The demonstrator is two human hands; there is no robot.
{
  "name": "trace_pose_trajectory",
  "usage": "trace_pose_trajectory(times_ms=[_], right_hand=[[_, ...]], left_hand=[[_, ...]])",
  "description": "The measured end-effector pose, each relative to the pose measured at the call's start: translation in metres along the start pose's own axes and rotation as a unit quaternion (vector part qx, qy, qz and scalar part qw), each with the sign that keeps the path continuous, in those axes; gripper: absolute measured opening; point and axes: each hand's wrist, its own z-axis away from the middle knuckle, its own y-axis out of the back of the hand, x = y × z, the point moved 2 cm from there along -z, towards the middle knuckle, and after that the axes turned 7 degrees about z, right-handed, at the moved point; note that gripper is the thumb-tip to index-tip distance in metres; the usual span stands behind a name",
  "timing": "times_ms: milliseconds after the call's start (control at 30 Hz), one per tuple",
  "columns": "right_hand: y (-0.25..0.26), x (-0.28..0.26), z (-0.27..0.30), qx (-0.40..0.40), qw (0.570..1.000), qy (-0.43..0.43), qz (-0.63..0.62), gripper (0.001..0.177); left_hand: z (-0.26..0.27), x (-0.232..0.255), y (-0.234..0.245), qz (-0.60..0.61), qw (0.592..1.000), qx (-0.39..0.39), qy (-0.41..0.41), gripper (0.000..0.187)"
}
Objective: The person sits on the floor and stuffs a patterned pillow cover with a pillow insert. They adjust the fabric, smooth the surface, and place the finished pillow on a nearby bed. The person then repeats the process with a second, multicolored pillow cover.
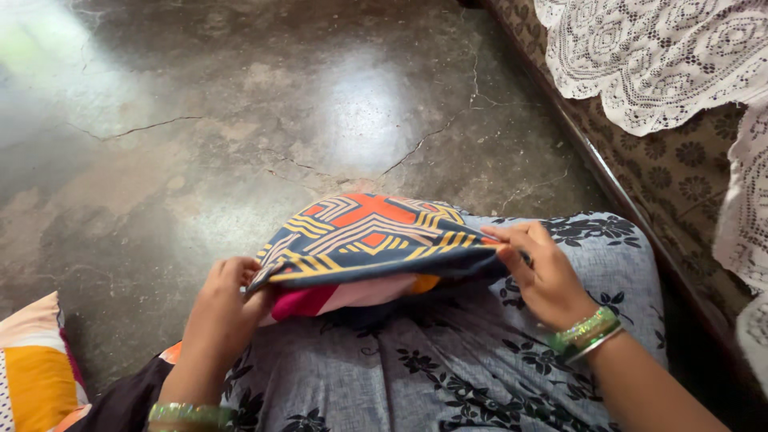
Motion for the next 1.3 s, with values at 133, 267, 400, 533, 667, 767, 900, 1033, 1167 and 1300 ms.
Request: trace_pose_trajectory(times_ms=[133, 267, 400, 533, 667, 767, 900, 1033, 1167, 1300], right_hand=[[-0.012, 0.004, 0.013, -0.141, 0.977, -0.098, 0.129, 0.067], [-0.006, 0.008, 0.001, -0.056, 0.995, -0.045, 0.065, 0.047], [0.02, 0.001, -0.027, 0.041, 0.991, -0.101, 0.079, 0.032], [0.054, -0.013, -0.045, 0.131, 0.971, -0.178, 0.095, 0.029], [0.073, -0.031, -0.048, 0.201, 0.966, -0.108, 0.117, 0.025], [0.079, -0.054, -0.048, 0.241, 0.962, -0.024, 0.127, 0.027], [0.054, -0.095, -0.033, 0.232, 0.952, 0.141, 0.138, 0.018], [-0.006, -0.134, -0.019, 0.009, 0.951, 0.307, 0.013, 0.03], [-0.05, -0.113, -0.058, -0.149, 0.954, 0.136, 0.22, 0.074], [-0.042, -0.067, -0.077, -0.227, 0.953, 0.043, 0.196, 0.094]], left_hand=[[0.008, -0.032, 0.001, 0.041, 0.993, 0.075, 0.08, 0.029], [-0.009, -0.031, 0.008, 0.268, 0.949, 0.091, 0.137, 0.03], [-0.042, 0.012, 0.035, 0.343, 0.928, 0.115, 0.087, 0.023], [-0.049, 0.051, 0.048, 0.309, 0.938, 0.144, 0.069, 0.019], [-0.049, 0.064, 0.041, 0.422, 0.897, 0.116, 0.054, 0.019], [-0.055, 0.075, 0.028, 0.468, 0.873, 0.119, 0.069, 0.018], [-0.067, 0.09, 0.016, 0.49, 0.861, 0.123, 0.061, 0.017], [-0.074, 0.097, 0.011, 0.504, 0.853, 0.13, 0.025, 0.019], [-0.069, 0.085, 0.017, 0.499, 0.854, 0.142, 0.042, 0.021], [-0.062, 0.065, 0.026, 0.498, 0.854, 0.141, 0.057, 0.023]])
